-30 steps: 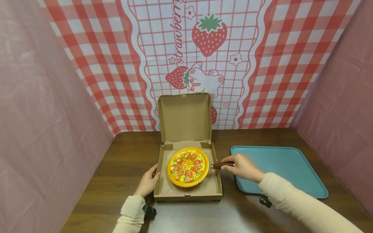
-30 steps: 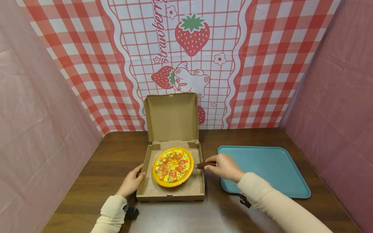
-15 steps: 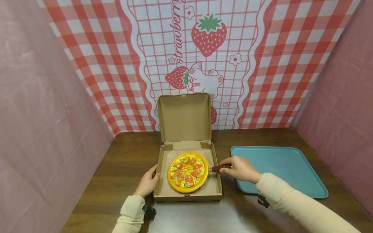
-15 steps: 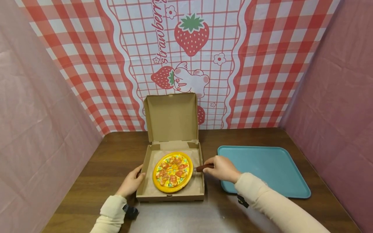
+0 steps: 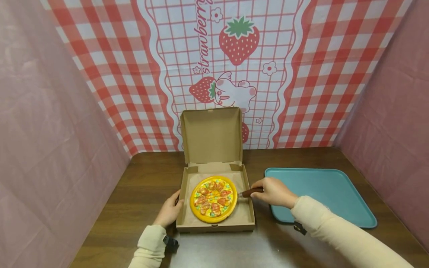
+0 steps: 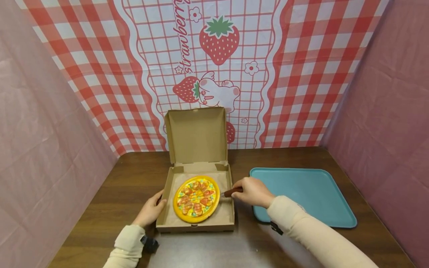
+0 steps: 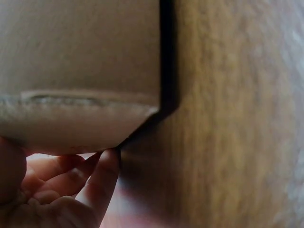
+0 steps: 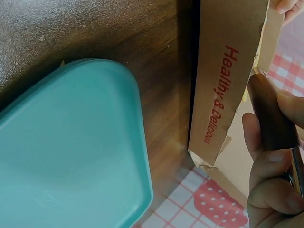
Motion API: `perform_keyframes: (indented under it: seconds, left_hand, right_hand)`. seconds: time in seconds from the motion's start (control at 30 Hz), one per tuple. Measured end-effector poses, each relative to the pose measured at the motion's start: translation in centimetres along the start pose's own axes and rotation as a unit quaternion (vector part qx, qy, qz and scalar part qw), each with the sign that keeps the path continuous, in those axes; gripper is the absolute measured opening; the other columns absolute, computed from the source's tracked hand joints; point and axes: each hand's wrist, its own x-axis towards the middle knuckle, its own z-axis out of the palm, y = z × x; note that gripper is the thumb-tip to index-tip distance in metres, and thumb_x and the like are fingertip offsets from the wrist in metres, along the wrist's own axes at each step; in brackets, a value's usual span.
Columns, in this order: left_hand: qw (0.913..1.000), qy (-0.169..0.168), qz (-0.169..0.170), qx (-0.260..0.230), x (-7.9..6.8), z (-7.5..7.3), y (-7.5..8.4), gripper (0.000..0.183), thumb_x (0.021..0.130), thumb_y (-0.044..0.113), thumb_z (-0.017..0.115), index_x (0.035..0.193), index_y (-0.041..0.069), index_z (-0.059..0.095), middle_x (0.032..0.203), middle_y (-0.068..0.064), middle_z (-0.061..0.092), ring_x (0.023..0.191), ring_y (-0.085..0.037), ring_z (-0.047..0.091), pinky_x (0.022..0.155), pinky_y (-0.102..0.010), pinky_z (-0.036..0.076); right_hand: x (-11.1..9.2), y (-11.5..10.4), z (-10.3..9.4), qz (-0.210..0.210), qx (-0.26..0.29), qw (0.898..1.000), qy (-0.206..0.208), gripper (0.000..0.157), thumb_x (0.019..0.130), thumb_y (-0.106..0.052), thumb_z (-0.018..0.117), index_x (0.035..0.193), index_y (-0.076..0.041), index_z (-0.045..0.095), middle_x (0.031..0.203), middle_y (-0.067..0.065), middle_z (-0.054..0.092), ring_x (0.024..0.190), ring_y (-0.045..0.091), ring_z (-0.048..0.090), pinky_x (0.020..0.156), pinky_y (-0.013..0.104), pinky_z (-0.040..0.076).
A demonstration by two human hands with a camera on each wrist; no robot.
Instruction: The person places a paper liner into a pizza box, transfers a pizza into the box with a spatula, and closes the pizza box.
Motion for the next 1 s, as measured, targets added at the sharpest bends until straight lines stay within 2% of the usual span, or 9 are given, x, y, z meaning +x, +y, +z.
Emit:
perform_keyframes:
  seconds: [0.43, 1.0]
  left_hand:
    - [0.9999, 0.000, 0.004, 0.013, -0.1, -0.1, -0.1, 0.048, 0.098, 0.005, 0.049, 0.142, -0.012, 0.041, 0.141, -0.033, 0.048, 0.130, -0.046, 0.048, 0.107, -0.057, 0.040]
    - [1.0000, -0.002, 0.003, 0.004, -0.1, 0.0, -0.1, 0.048, 0.098, 0.004, 0.048, 0.143, -0.010, 0.041, 0.141, -0.032, 0.048, 0.130, -0.046, 0.047, 0.108, -0.057, 0.039]
  right_hand:
    - [-0.1, -0.8, -0.1, -0.011, -0.037, 0.999, 0.008, 0.010, 0.086, -0.024, 0.074, 0.093, -0.016, 0.077, 0.079, -0.008, 0.071, 0.056, 0.004, 0.047, 0.054, 0.022, 0.041]
    - [-0.6, -1.6, -0.3, -0.037, -0.103, 0.993, 0.039, 0.008, 0.085, -0.026, 0.075, 0.089, -0.018, 0.074, 0.079, -0.007, 0.070, 0.057, 0.002, 0.046, 0.052, 0.022, 0.039]
